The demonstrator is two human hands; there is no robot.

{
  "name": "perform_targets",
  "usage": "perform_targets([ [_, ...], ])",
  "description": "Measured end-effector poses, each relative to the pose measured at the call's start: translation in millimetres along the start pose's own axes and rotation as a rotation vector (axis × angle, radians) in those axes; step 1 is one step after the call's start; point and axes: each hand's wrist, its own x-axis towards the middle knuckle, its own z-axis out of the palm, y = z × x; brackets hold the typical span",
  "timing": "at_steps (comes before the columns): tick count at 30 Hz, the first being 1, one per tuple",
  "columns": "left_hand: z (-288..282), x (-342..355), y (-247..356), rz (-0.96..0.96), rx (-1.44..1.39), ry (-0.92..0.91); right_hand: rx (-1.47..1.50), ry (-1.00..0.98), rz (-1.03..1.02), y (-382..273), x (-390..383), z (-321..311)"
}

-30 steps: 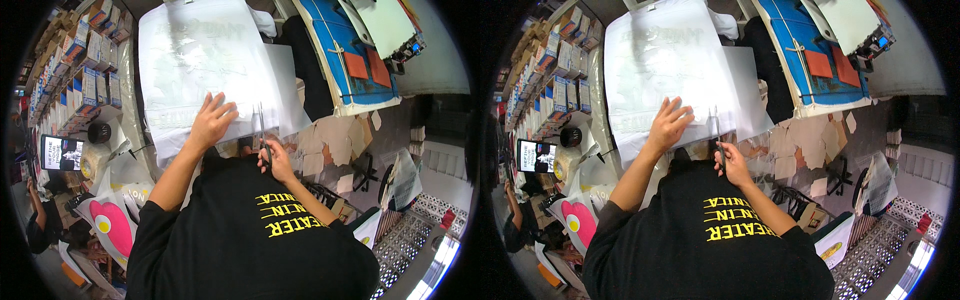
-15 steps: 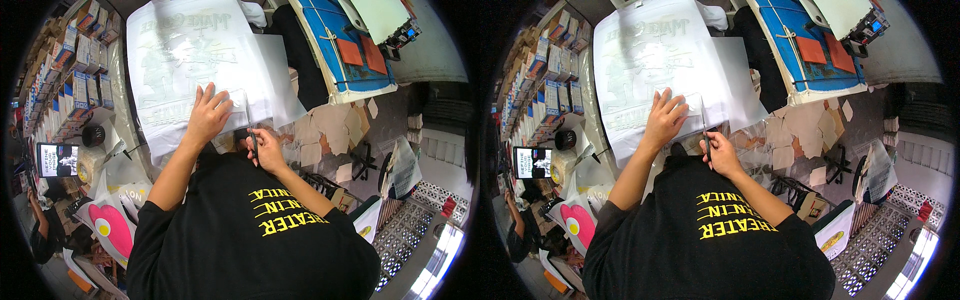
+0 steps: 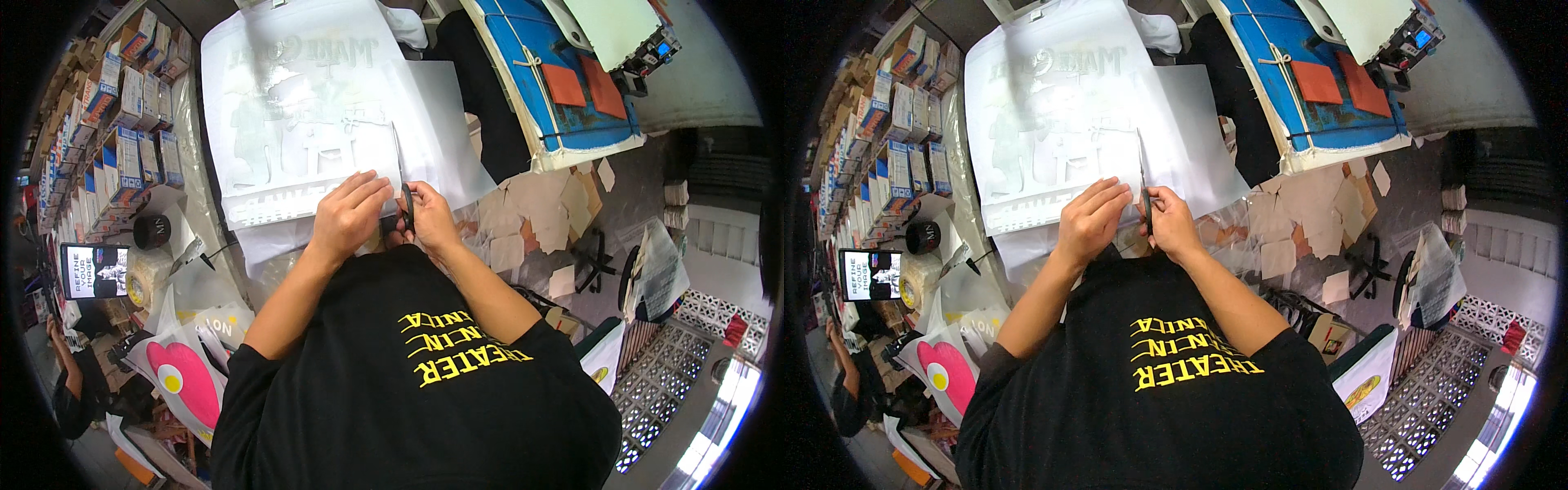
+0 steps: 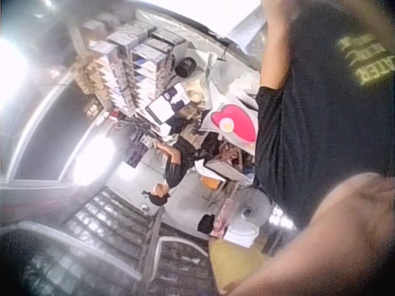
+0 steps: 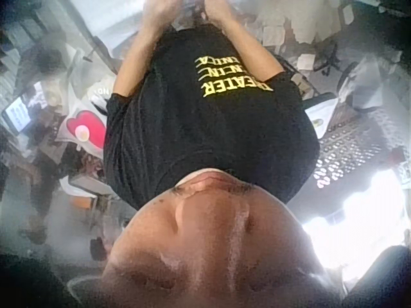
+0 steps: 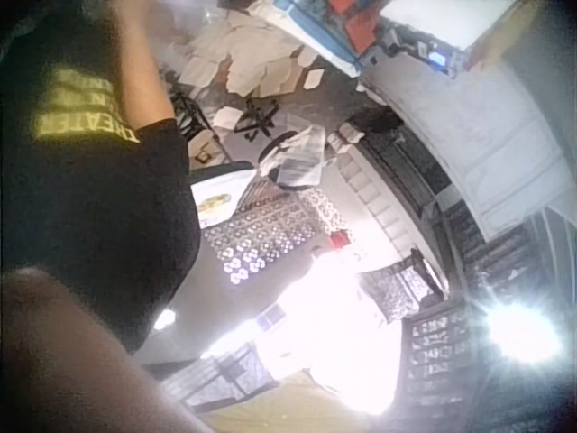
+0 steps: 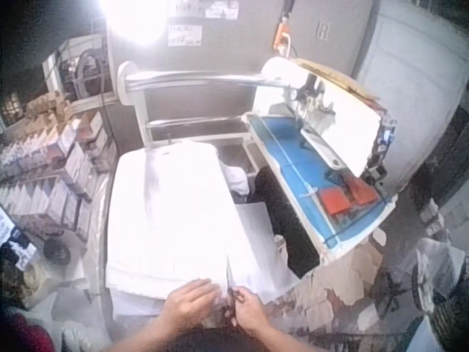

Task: The person prepares and applies heat-transfer graphics to shirts using a heat press machine, trimming transfer sheets with scissors and aligning them on garments.

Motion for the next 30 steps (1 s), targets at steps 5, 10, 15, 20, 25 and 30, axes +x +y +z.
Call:
perform_targets([
  [5, -11.5, 4.8, 10.3, -0.011, -0.011, 0.04, -0.068, 0.048, -0.037, -8.6, 10.8, 4.2],
  [10, -28.8, 10.4, 31.7, -0.027, -0.031, 0.06, -0.13, 0.067, -0.051, -30.2, 35.5, 12.8],
  [15, -41.1, 10.7, 44.6, -0.046, -0.054, 0.07, -0.175, 0.065, -0.065, -41.2, 50.1, 11.7],
  [20, -54.3, 6.9, 56.5, -0.049, -0.059, 0.066, -0.125, 0.129, -0.096, -59.2, 78.1, 19.8],
  [25, -58.0, 2.4, 59.6, -0.059, -0.048, 0.078, -0.176, 0.053, -0.099, -65.4, 96.3, 18.3],
  [30, -67.4, 2.7, 64.8, -0.07, -0.069, 0.064, -0.163, 0.079, -0.12, -77.5, 113.7, 21.8],
])
